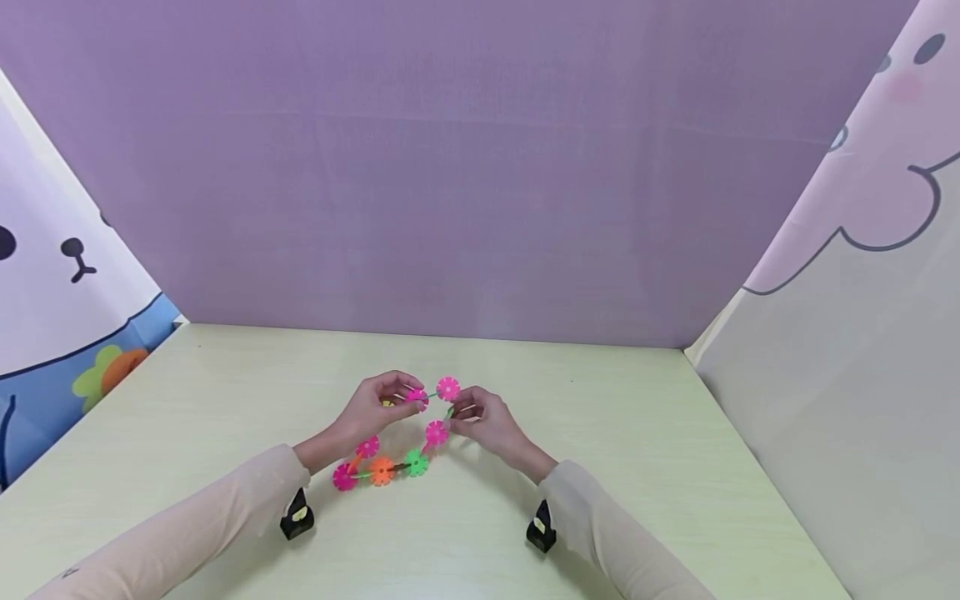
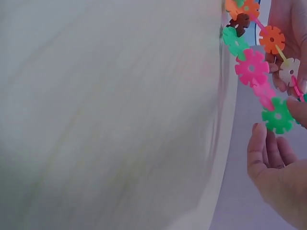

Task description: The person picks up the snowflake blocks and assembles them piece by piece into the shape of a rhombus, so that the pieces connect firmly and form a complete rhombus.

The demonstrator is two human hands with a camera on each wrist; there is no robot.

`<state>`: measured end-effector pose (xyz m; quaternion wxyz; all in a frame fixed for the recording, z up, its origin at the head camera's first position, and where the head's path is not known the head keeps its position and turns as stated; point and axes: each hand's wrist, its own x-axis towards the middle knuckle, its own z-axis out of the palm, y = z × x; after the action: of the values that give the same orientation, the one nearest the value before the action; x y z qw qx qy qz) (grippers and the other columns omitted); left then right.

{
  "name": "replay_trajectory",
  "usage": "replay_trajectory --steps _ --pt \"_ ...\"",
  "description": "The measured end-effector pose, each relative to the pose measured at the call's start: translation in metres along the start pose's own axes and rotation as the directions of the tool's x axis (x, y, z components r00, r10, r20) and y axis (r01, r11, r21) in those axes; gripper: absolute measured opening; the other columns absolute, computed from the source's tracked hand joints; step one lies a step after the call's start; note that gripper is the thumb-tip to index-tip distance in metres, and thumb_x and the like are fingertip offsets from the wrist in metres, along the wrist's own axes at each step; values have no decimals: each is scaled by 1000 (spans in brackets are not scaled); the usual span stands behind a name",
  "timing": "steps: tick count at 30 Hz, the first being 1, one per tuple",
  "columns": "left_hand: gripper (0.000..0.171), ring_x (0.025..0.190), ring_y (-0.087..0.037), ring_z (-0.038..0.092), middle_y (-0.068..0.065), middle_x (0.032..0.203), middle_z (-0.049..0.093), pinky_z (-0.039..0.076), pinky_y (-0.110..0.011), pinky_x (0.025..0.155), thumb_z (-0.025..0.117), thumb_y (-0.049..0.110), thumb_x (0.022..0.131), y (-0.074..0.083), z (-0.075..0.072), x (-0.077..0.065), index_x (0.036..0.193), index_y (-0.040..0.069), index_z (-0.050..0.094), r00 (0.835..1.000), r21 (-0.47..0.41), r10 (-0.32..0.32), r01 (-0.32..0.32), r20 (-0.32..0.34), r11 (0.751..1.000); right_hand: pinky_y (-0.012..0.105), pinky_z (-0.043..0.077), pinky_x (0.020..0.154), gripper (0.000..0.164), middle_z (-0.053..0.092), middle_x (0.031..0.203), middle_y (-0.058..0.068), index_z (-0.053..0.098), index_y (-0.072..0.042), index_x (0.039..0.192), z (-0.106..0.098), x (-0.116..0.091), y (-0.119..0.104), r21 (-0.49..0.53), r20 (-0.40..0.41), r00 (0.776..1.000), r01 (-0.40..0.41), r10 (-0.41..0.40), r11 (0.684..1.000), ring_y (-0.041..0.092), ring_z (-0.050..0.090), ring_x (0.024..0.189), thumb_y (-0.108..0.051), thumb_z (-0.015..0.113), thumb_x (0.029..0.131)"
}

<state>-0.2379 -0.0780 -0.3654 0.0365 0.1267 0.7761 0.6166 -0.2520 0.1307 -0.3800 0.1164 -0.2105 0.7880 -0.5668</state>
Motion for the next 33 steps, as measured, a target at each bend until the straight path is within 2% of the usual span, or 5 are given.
replay_trajectory --steps 3,12,17,22,33 --pt "27 82 -17 59 -15 97 65 48 -50 82 66 11 83 0 0 0 107 2 59 1000 -5 4 -4 2 1000 31 52 82 38 54 111 24 46 10 116 1 5 9 34 -14 1000 9 -8 999 31 58 103 -3 62 84" --pt "26 82 -20 59 -17 98 65 51 -31 74 65 10 83 5 2 -2 107 1 58 1000 10 21 -21 -18 1000 31 52 82 40 50 114 26 44 7 118 4 8 12 162 -33 999 46 -41 986 29 60 103 1 62 83" --pt "28 82 -19 59 -17 98 66 49 -26 72 67 10 82 -4 2 4 108 1 59 999 8 27 -27 -26 1000 30 53 81 39 48 116 30 45 5 117 7 9 9 195 -59 996 74 -64 978 28 61 100 4 62 82" --pt "28 82 -17 59 -12 96 66 49 -27 73 69 17 81 -21 2 14 106 7 60 999 5 20 -20 -32 1000 30 53 81 42 47 118 30 44 3 120 6 9 9 207 -62 995 89 -78 974 34 59 103 4 62 81" --pt "23 81 -16 59 -6 91 66 49 -28 73 71 17 79 -23 4 15 100 12 62 999 13 23 -22 -37 1000 26 53 78 49 53 114 27 43 -4 125 4 10 8 150 -85 988 139 -127 979 33 59 99 4 63 81"
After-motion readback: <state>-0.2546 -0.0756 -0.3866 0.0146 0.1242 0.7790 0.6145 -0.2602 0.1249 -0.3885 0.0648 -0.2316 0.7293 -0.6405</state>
